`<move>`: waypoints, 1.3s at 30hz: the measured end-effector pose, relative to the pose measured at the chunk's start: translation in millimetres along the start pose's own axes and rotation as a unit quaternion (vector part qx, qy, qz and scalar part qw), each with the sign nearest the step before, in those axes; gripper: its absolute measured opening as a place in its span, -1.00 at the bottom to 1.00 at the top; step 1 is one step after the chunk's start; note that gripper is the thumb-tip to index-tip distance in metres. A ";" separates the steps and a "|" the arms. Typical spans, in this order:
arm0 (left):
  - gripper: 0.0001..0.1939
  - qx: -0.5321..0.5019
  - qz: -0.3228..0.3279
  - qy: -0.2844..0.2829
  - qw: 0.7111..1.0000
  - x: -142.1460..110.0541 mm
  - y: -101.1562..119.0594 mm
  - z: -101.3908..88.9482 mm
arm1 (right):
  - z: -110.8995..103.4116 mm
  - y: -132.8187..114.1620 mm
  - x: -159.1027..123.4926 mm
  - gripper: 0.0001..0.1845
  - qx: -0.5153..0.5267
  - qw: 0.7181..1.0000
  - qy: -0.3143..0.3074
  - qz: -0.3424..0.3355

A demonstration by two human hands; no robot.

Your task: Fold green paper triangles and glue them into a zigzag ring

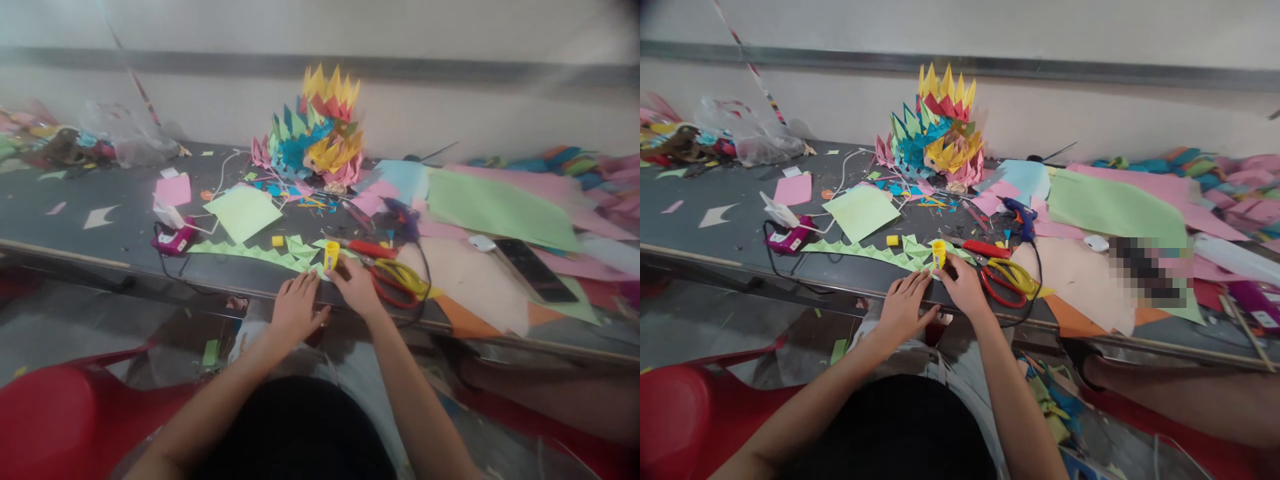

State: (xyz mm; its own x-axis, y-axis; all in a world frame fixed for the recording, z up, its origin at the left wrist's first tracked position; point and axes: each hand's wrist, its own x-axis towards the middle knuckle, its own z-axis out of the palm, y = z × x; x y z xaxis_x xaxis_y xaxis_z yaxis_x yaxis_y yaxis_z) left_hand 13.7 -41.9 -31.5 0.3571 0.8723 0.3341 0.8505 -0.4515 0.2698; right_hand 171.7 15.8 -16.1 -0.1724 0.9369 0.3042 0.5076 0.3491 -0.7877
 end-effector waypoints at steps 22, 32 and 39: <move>-0.47 -0.027 -0.013 0.007 1.000 0.4 0.2 -2.9 | 1.1 2.2 2.6 -0.58 0.063 0.998 -0.008 0.027; -0.45 -0.030 -0.025 -0.001 0.999 0.5 0.8 -2.4 | -0.3 -5.0 2.6 -0.64 -0.055 0.997 -0.022 -0.053; -0.46 -0.031 -0.023 -0.002 0.999 0.8 0.6 -3.5 | 1.3 2.0 2.7 -0.59 0.041 0.999 -0.019 0.019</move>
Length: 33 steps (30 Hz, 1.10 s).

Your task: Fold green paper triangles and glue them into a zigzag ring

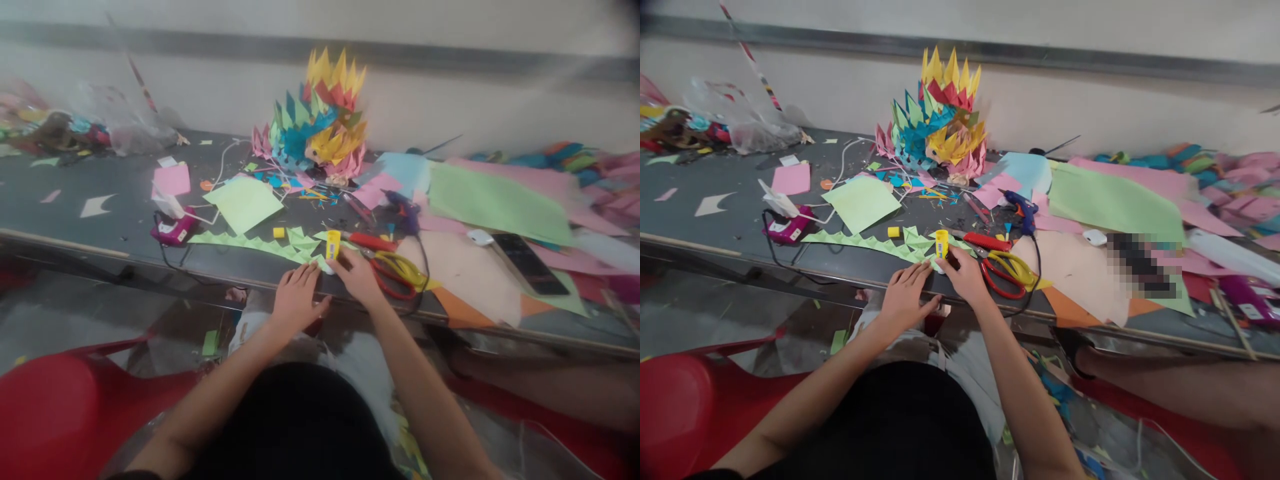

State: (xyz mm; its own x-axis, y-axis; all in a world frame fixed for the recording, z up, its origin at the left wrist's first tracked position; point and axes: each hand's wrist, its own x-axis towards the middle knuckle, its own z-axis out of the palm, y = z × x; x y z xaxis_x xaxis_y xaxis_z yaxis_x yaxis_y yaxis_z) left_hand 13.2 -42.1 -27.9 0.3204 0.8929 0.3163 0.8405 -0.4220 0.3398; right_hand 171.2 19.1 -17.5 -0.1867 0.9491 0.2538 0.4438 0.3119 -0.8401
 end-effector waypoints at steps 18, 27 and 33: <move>-0.43 0.006 0.013 0.000 1.000 0.4 -0.8 -2.2 | -3.0 0.9 -1.0 -0.67 -0.014 0.997 0.079 0.017; -0.72 -0.001 0.081 0.007 0.997 -13.2 -15.2 -7.5 | -2.0 7.6 -3.1 -0.60 0.222 0.947 0.211 0.096; -0.72 0.020 0.129 0.012 0.991 -1.8 -26.1 -24.3 | -2.8 5.5 -1.7 -0.62 0.230 0.943 0.223 0.084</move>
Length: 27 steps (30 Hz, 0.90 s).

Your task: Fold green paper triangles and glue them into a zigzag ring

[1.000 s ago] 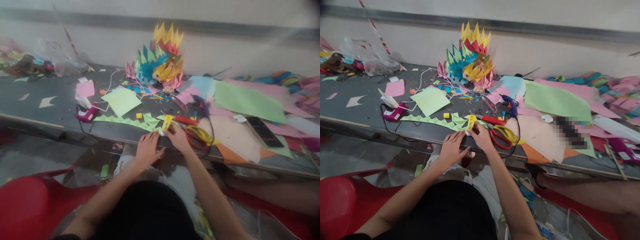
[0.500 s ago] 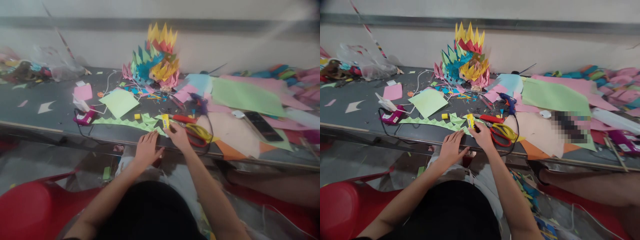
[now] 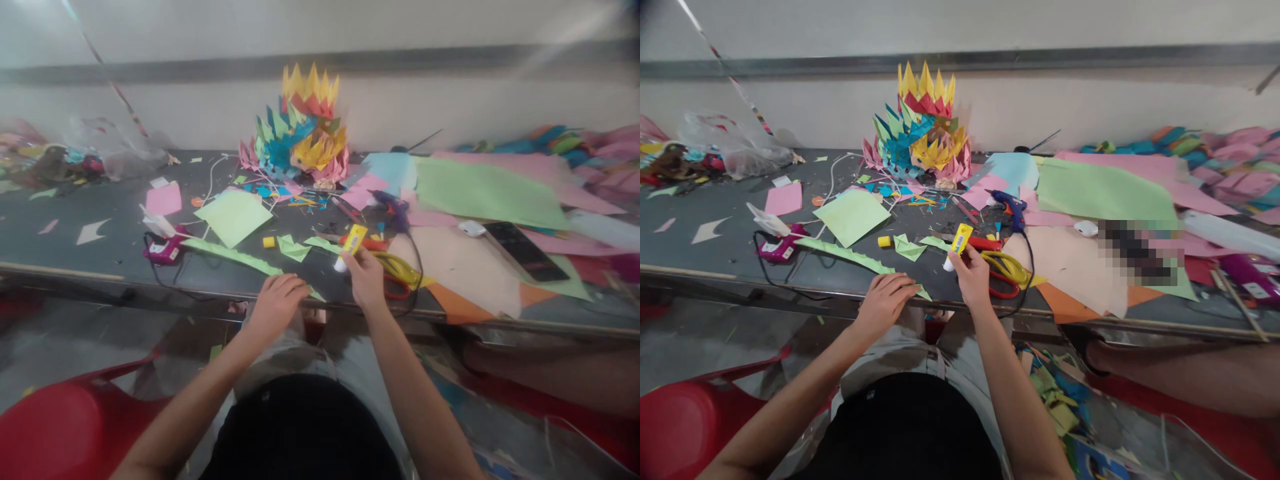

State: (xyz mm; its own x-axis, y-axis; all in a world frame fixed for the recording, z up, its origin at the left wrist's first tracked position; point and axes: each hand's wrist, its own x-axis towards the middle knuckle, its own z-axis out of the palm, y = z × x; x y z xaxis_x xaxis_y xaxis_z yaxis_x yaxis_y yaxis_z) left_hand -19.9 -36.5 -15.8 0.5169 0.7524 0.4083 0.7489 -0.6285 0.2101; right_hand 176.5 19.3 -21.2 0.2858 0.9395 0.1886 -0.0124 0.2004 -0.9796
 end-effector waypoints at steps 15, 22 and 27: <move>-0.85 -0.126 -0.069 -0.102 0.984 72.4 -29.7 6.8 | -1.2 -4.5 -1.8 -0.72 -0.133 0.976 -0.158 -0.073; -0.86 -0.157 -0.082 -0.103 0.979 72.2 -36.6 10.3 | 4.3 -4.1 0.7 -0.68 -0.244 0.931 -0.226 -0.154; -0.85 -0.173 -0.084 -0.110 0.975 72.9 -38.2 12.5 | 8.9 -0.1 1.2 -0.67 -0.287 0.913 -0.218 -0.190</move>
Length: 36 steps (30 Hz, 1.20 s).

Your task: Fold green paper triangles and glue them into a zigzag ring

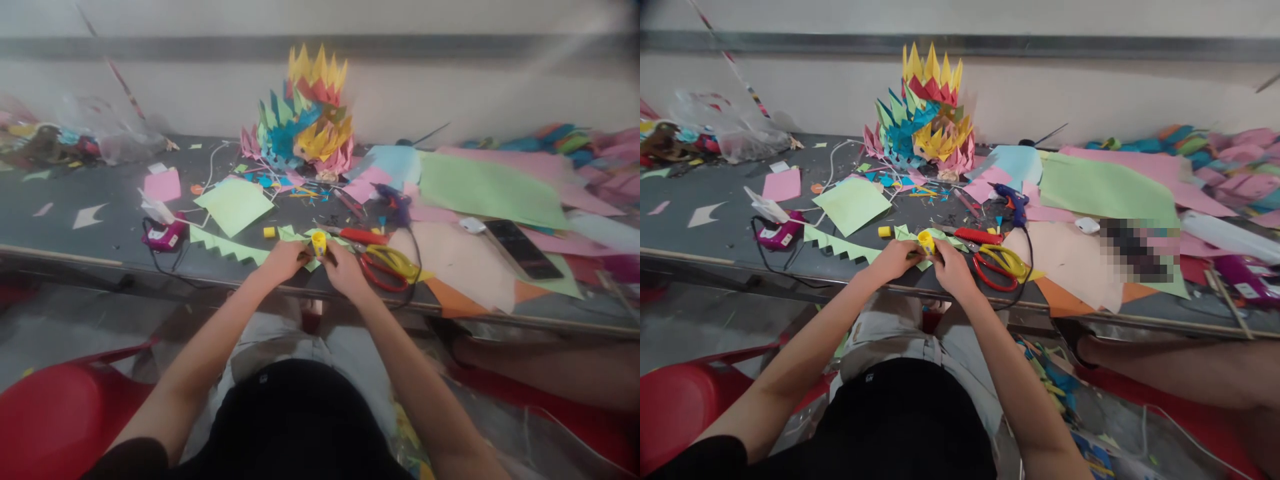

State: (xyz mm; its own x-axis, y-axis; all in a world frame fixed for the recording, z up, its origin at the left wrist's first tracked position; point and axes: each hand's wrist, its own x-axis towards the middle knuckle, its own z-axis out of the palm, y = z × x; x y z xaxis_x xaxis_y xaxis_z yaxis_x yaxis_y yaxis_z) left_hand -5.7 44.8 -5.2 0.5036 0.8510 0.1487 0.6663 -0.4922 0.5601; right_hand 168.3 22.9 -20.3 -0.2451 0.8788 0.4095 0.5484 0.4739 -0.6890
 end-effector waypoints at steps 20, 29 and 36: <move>-0.84 -0.031 -0.001 0.006 0.999 0.9 -3.4 4.2 | -2.6 2.5 -3.5 -0.74 0.086 0.993 0.011 0.080; -0.83 -0.027 -0.016 -0.001 0.999 0.4 -2.0 2.7 | 3.4 3.1 1.7 -0.70 -0.060 0.996 0.047 0.043; -0.83 -0.035 -0.022 0.008 0.999 0.2 -1.2 3.6 | 1.5 6.8 -7.0 -0.72 -0.052 0.993 0.093 0.058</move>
State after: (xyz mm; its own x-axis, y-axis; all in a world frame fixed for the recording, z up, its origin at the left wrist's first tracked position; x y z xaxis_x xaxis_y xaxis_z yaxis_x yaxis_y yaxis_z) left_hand -4.4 44.9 -8.8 0.4653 0.8746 0.1359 0.6475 -0.4410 0.6215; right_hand 172.5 20.0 -28.7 -0.0287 0.8974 0.4402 0.6466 0.3526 -0.6765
